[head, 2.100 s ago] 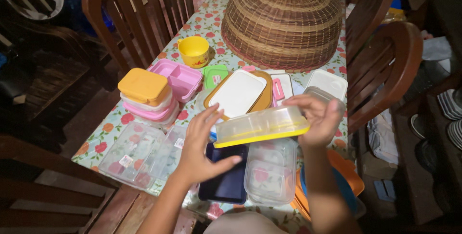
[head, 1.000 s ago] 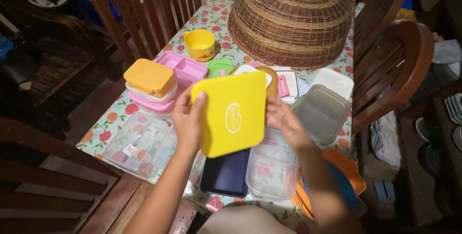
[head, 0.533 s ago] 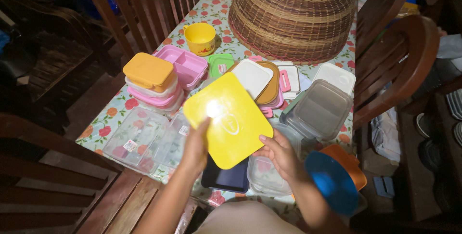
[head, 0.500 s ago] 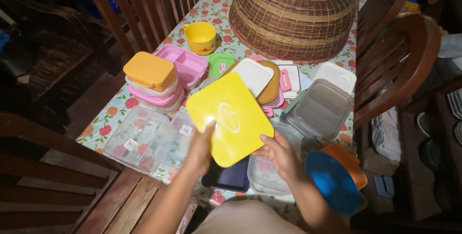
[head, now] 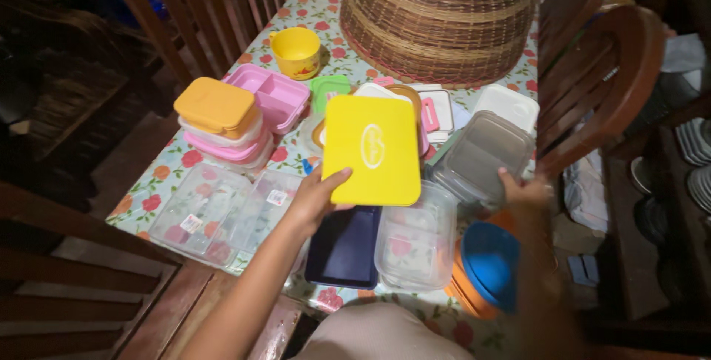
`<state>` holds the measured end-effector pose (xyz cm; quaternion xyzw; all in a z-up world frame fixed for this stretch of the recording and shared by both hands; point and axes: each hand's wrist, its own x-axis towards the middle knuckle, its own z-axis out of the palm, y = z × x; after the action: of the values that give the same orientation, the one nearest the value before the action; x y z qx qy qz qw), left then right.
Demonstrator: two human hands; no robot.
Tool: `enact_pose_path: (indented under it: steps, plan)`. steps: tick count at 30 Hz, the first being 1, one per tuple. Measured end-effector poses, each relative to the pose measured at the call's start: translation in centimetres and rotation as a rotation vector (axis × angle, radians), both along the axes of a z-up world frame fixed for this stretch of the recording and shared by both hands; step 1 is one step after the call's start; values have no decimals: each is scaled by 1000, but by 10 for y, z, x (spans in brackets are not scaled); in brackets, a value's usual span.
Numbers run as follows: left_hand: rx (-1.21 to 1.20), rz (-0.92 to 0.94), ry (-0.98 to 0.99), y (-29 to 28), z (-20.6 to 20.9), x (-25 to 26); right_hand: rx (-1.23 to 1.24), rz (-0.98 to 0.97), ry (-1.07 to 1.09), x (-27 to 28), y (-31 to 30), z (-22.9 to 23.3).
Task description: The person organizes a collection of plastic food containers and lids by matching them, stacking them together, and grouping them by color and size on a table.
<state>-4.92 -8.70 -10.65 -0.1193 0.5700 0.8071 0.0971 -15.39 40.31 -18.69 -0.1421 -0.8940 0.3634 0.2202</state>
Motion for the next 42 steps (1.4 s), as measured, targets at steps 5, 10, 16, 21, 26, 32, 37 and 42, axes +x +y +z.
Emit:
enact_pose_path:
  steps: [5, 10, 16, 21, 26, 32, 37, 42]
  plan:
    - [-24, -141, 30, 39, -7, -63, -60, 28, -102, -30, 36, -22]
    - [-42, -232, -18, 77, -23, -116, -142, -107, 241, -37, 95, 7]
    - [-55, -425, -64, 148, -59, -176, 888, 187, 962, -34, 127, 36]
    - [-198, -480, -96, 205, -104, -204, 746, 278, 598, -6, 55, 5]
    - [-368, -388, -108, 219, -134, -225, 249, 158, 295, -21, 29, -23]
    - [-928, -353, 217, 224, -153, -242, 786, 313, 373, -27, 41, -37]
    - [-482, -414, 36, 210, -134, -225, 35, 220, -21, -32, 40, -37]
    - [-324, -585, -104, 200, -83, -196, -1154, 380, -463, -7, 17, 2]
